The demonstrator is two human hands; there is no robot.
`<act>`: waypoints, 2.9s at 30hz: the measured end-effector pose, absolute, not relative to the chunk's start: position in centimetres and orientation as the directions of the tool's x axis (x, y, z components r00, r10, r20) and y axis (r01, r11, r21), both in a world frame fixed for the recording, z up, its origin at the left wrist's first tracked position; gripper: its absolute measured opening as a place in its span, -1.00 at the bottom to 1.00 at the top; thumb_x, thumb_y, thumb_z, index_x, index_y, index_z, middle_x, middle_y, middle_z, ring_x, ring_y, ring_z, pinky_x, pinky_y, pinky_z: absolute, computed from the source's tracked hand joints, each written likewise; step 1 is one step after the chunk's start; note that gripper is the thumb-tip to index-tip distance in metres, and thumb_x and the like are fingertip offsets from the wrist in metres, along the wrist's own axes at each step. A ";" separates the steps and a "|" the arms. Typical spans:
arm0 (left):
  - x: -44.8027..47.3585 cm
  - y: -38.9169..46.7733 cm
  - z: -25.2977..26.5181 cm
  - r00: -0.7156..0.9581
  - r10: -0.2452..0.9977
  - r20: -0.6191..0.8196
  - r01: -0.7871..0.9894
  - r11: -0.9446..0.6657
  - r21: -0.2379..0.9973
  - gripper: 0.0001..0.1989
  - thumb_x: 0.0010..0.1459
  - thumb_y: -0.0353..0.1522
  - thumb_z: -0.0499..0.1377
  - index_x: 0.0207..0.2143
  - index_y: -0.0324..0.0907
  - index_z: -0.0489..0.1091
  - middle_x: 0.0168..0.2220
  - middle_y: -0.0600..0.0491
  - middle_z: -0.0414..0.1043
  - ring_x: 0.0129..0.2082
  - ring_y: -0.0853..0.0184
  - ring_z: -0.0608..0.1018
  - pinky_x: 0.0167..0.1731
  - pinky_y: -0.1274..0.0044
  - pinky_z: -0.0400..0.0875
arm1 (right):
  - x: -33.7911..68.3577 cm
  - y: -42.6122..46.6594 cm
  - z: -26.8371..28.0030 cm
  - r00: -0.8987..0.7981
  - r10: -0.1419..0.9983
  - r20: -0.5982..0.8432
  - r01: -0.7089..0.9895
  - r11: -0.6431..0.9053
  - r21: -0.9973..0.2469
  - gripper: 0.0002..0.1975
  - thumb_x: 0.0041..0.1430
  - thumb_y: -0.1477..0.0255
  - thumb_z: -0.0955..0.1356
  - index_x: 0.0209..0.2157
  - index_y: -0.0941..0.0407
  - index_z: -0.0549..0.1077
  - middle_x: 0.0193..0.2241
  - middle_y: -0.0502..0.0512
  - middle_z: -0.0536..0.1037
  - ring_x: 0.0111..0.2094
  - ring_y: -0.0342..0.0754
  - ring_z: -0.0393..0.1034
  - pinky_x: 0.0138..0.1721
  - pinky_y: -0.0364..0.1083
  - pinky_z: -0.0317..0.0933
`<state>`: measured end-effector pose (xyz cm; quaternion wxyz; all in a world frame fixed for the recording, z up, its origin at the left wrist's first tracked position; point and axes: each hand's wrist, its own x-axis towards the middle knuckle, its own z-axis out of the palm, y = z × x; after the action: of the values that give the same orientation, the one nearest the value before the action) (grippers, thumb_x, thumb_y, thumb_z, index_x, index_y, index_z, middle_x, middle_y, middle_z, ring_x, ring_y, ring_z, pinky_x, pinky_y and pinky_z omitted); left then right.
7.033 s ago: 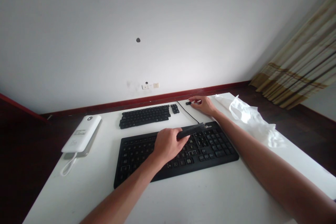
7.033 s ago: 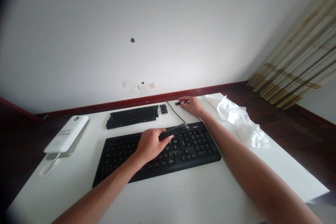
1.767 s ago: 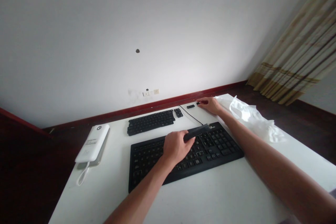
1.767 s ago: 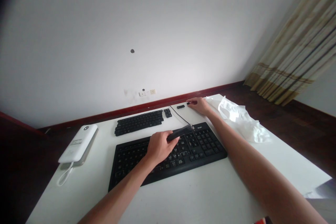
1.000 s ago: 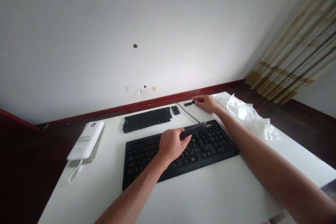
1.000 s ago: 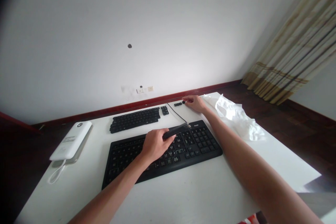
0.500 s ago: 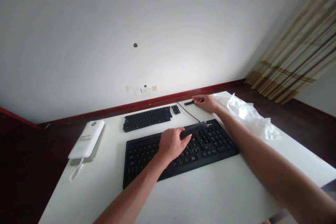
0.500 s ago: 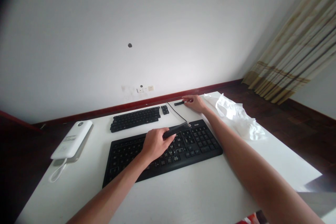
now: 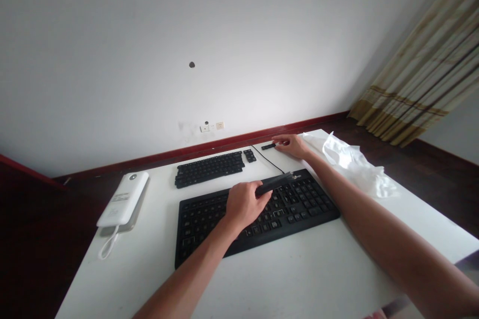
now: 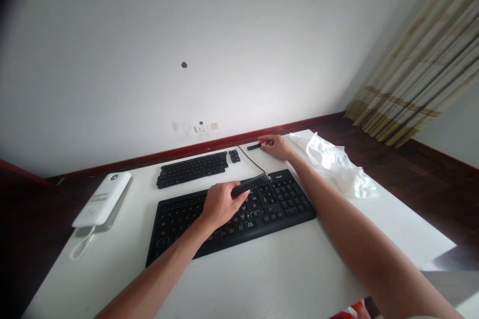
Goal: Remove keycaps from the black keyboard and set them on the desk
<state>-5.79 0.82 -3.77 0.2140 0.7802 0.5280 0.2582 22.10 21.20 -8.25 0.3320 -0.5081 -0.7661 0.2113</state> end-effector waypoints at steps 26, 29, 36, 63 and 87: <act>-5.6 0.3 -3.6 0.231 0.938 0.258 0.645 -0.346 0.681 -0.81 0.30 -0.17 0.16 -0.30 -0.08 0.39 -0.63 0.23 0.27 -0.61 0.38 0.36 -0.50 0.55 0.09 | 17.0 3.8 -1.2 -0.339 0.931 0.137 0.117 0.187 -0.975 -0.70 0.18 0.17 0.50 -0.18 0.09 0.59 -0.31 0.07 0.56 -0.29 -0.02 0.41 -0.21 -0.05 0.34; -5.6 0.4 -3.3 0.238 0.942 0.235 0.664 -0.334 0.669 -0.86 0.31 -0.23 0.13 -0.20 -0.07 0.39 -0.64 0.27 0.23 -0.62 0.40 0.34 -0.47 0.56 0.15 | 20.2 5.8 -2.1 -0.047 0.990 0.134 -0.175 0.124 -0.977 -0.72 0.11 0.18 0.52 -0.26 0.06 0.55 -0.41 0.02 0.46 -0.42 -0.09 0.32 -0.35 -0.09 0.33; -4.2 -1.1 -3.2 0.370 0.881 0.294 0.726 -0.472 0.500 -0.90 0.31 -0.32 0.14 -0.17 -0.08 0.44 -0.40 0.14 0.46 -0.40 0.34 0.50 -0.31 0.51 0.33 | 22.8 7.5 -1.6 0.086 0.996 0.009 -0.585 0.057 -0.809 -0.70 0.15 0.20 0.46 -0.45 0.03 0.31 -0.49 -0.01 0.30 -0.41 -0.08 0.31 -0.41 -0.12 0.37; 4.1 -0.9 -5.2 0.466 0.808 0.360 0.765 -0.572 0.296 -0.32 0.03 0.13 0.37 -0.09 -0.24 0.37 -0.19 -0.09 0.42 -0.13 0.06 0.46 -0.10 0.26 0.39 | 18.6 5.3 -2.2 0.034 0.998 0.062 -0.622 0.069 -0.780 -0.58 0.09 0.36 0.37 -0.62 0.05 0.02 -0.67 -0.14 -0.12 -0.63 -0.16 -0.26 -0.67 -0.17 -0.03; 4.0 -4.2 -4.3 0.527 0.795 0.300 0.795 -0.586 0.156 -0.35 0.29 -0.10 0.21 0.21 -0.44 0.34 -0.11 -0.23 0.48 -0.12 0.04 0.46 -0.12 0.22 0.34 | 17.3 3.9 -1.9 -0.337 0.938 0.078 -0.389 -0.064 -0.919 -0.51 0.19 0.30 0.41 -0.64 0.06 0.08 -0.70 -0.16 -0.03 -0.65 -0.22 -0.21 -0.64 -0.15 -0.23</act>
<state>4.02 -4.22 -4.28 0.0000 0.8738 0.4550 0.1716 17.26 3.95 -1.90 0.4964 -0.2916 -0.4710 0.6684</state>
